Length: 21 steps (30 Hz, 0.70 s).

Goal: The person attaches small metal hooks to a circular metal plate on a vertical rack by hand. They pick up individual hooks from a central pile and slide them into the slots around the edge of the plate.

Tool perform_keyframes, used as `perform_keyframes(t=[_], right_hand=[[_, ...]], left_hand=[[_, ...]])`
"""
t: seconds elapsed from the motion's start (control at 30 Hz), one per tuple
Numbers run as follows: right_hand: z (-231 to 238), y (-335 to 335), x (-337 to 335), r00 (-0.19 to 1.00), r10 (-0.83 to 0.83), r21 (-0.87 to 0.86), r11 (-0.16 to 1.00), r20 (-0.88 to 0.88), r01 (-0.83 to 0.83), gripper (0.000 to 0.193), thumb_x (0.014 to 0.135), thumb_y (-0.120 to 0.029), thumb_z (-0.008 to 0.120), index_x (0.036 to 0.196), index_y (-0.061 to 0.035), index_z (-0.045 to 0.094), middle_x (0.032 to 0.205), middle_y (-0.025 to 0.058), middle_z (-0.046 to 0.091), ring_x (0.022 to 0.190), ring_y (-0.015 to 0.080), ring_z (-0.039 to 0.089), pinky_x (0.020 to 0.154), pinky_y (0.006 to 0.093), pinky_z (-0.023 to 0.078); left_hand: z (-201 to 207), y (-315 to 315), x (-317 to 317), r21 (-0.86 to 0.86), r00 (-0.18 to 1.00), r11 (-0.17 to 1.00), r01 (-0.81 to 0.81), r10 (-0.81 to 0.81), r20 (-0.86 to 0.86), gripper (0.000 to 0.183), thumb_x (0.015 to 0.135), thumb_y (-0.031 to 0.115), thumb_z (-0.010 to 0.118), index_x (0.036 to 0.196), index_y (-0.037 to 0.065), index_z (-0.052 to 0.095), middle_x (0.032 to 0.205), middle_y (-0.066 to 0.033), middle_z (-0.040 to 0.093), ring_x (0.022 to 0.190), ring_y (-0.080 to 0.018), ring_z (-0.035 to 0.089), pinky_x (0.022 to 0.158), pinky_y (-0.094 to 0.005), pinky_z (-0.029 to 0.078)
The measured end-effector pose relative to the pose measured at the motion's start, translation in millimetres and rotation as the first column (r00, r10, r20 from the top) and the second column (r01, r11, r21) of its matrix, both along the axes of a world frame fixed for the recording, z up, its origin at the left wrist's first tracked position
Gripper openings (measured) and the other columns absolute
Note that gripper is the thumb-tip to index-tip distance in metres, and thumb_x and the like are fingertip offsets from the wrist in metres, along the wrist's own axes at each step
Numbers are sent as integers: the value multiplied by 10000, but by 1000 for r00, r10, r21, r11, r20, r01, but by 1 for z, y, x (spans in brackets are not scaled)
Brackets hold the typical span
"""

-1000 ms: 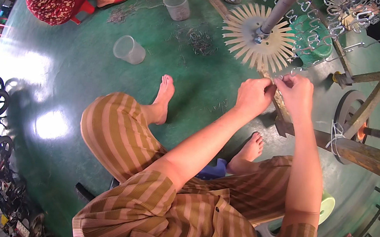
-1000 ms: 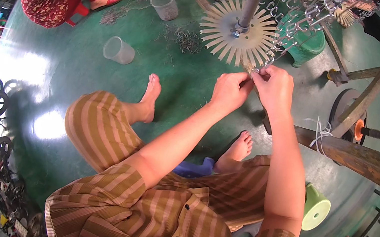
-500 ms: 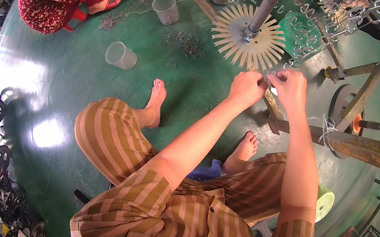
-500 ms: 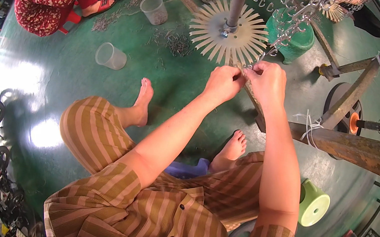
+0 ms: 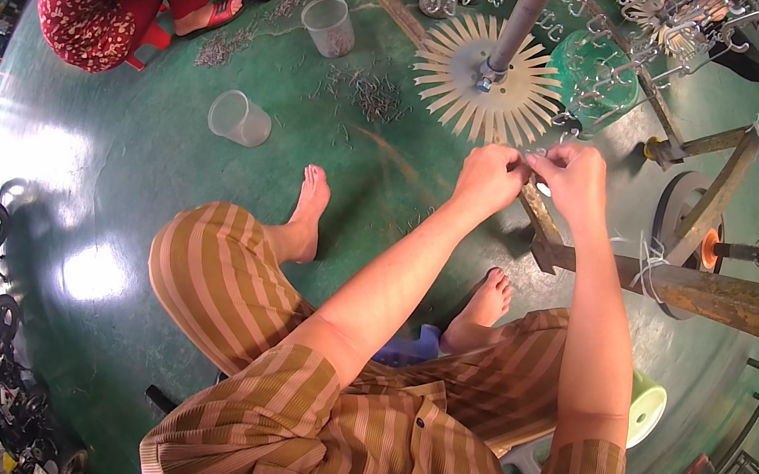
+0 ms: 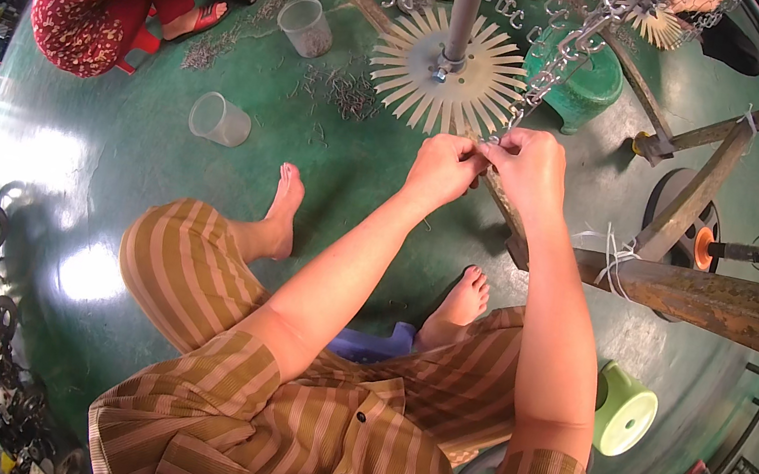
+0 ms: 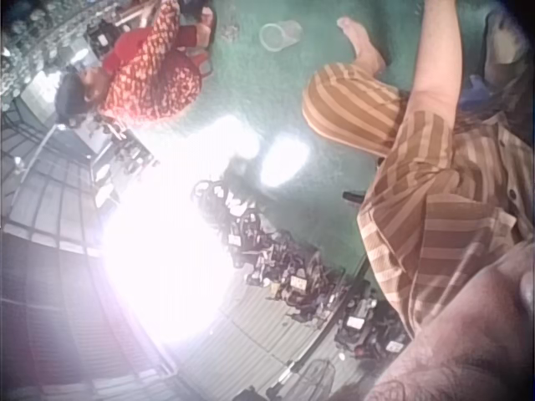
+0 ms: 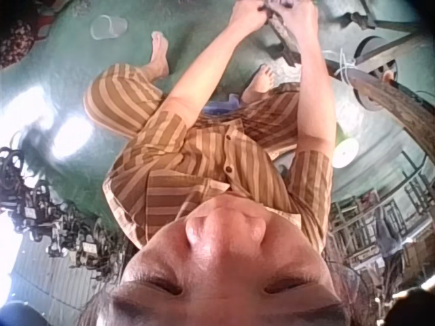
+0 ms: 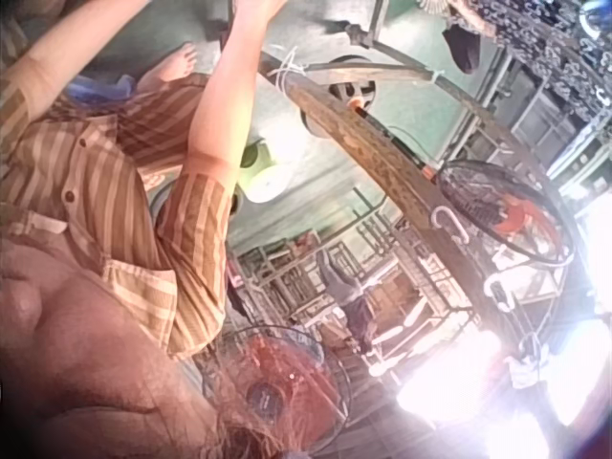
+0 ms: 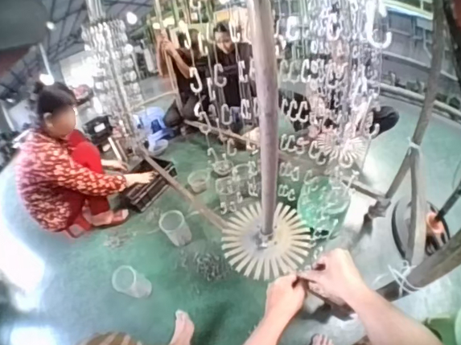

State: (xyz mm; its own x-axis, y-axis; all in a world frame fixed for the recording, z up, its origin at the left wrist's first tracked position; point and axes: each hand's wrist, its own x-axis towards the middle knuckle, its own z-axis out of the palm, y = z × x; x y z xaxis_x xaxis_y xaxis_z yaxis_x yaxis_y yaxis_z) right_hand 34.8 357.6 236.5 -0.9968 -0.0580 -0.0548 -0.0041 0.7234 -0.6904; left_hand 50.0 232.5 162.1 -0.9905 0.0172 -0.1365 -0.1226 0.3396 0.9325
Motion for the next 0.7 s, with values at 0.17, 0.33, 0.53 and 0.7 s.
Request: perform_keyframes(t=[0.17, 0.33, 0.53, 0.7], right_hand=[[-2, 2, 0, 1000, 6, -1, 1000, -9, -6, 216, 687, -167, 725, 704, 27, 633, 585, 134, 596, 515, 220, 570, 534, 342, 435], [-4, 4, -2, 1000, -6, -23, 1000, 25, 7, 214, 684, -167, 729, 698, 24, 632, 586, 130, 601, 522, 217, 576, 540, 335, 442], [0, 5, -1, 999, -17, -9, 1000, 48, 17, 216, 678, -162, 735, 687, 25, 626, 580, 132, 593, 520, 220, 573, 543, 335, 442], [7, 1, -2, 999, -3, 24, 1000, 36, 3, 217, 675, -159, 734, 684, 24, 616, 580, 139, 582, 524, 233, 564, 545, 344, 435]], left_hand=[[5, 3, -1, 15, 1000, 1000, -7, 6, 14, 197, 796, 179, 598, 737, -2, 651, 562, -81, 613, 471, -143, 592, 482, -289, 461], [6, 3, -4, -15, 994, 1000, -18, 16, -104, 188, 784, 167, 605, 720, -4, 646, 559, -97, 609, 481, -165, 602, 502, -304, 469], [-23, -7, 18, -348, 967, 902, 255, -237, 94, 237, 775, 220, 630, 648, 20, 646, 523, -76, 604, 515, -207, 623, 581, -342, 496], [-143, -77, 40, -511, 874, 784, 354, -83, 479, 312, 784, 337, 618, 685, 44, 660, 561, -68, 629, 540, -201, 637, 636, -329, 520]])
